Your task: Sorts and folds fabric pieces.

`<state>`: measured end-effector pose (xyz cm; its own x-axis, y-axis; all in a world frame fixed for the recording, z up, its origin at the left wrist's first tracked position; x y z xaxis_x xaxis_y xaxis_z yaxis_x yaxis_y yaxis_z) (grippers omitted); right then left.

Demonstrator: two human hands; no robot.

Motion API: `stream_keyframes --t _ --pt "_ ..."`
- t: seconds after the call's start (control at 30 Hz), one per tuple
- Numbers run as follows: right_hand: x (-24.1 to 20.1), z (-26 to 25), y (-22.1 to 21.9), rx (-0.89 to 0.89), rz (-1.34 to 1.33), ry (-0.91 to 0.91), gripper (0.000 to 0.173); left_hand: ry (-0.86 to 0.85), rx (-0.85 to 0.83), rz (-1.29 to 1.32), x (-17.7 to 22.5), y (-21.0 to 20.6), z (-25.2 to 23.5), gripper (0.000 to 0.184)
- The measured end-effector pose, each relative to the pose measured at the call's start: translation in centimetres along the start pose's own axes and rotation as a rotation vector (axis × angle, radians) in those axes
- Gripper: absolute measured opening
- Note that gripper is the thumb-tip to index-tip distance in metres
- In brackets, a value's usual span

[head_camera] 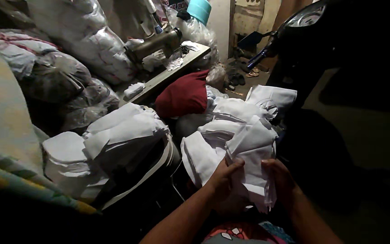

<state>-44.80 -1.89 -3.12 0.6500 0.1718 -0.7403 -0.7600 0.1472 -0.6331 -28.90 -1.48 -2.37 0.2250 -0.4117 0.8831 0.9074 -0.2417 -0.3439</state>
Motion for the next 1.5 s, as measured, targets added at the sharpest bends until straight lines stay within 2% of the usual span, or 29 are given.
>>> stream_keyframes --t 0.1,0.2,0.3,0.37,0.47,0.63,0.73,0.8,0.87,0.93,1.0,1.1,1.2,1.27,1.37,1.5 --pt "0.7 -0.3 -0.8 -0.052 0.028 0.010 0.023 -0.078 -0.003 -0.003 0.3 0.7 0.5 0.056" --pt "1.3 -0.9 -2.5 -0.059 0.122 0.039 0.036 -0.049 0.158 0.009 0.7 1.7 1.2 0.056" --pt "3.5 -1.8 -3.7 -0.144 0.282 -0.004 0.092 -0.077 0.338 -0.017 1.3 3.6 1.6 0.057" --pt "5.3 -1.4 -4.6 -0.187 0.347 -0.086 0.100 -0.091 0.420 -0.012 1.4 5.2 1.8 0.057" --pt "7.5 -0.9 -5.3 -0.294 0.347 -0.191 0.100 -0.074 0.490 0.003 1.6 7.5 2.2 0.054" --pt "8.4 -1.1 -6.6 -0.382 0.385 -0.234 0.097 -0.043 0.521 0.087 1.8 9.5 2.9 0.045" --pt "8.5 -1.4 -7.1 -0.390 0.451 -0.203 0.099 -0.036 0.527 0.126 2.3 9.9 3.1 0.043" --pt "8.8 -1.7 -7.5 -0.436 0.476 -0.143 0.095 -0.073 0.549 0.126 3.2 10.9 3.4 0.044" --pt "9.2 -2.2 -7.5 -0.465 0.544 -0.085 0.087 -0.126 0.598 0.096 4.5 12.5 3.8 0.052" --pt "9.7 -2.7 -7.1 -0.475 0.613 -0.061 0.080 -0.196 0.673 0.101 6.1 14.8 4.0 0.057" --pt "10.1 -3.2 -6.5 -0.453 0.665 -0.073 0.074 -0.272 0.751 0.128 7.7 17.8 4.5 0.050" --pt "10.8 -3.9 -5.3 -0.434 0.709 -0.082 0.063 -0.318 0.968 0.069 10.6 22.9 6.2 0.039" --pt "11.1 -4.2 -4.7 -0.437 0.726 -0.056 0.054 -0.383 1.129 -0.016 14.3 28.6 7.9 0.059" --pt "11.0 -4.3 -4.7 -0.431 0.754 -0.086 0.051 -0.468 1.237 0.044 17.1 32.0 8.5 0.055" --pt "10.8 -4.3 -5.0 -0.403 0.802 -0.122 0.046 -0.629 1.296 0.254 20.4 35.5 7.9 0.037" --pt "10.3 -4.1 -5.4 -0.399 0.852 -0.115 0.043 -0.745 1.270 0.461 22.0 39.7 5.3 0.041"
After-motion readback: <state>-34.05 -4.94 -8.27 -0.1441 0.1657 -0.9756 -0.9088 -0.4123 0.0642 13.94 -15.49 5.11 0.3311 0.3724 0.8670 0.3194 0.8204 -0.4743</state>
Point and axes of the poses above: each hand's wrist, its own z-axis away from the middle knuckle, its own y-axis out of the back of the hand, x = y × z, the point moved 6 cm from there along -z, towards the middle knuckle, and after that the axes turned 12 degrees about -z, right-handed, at the moved point
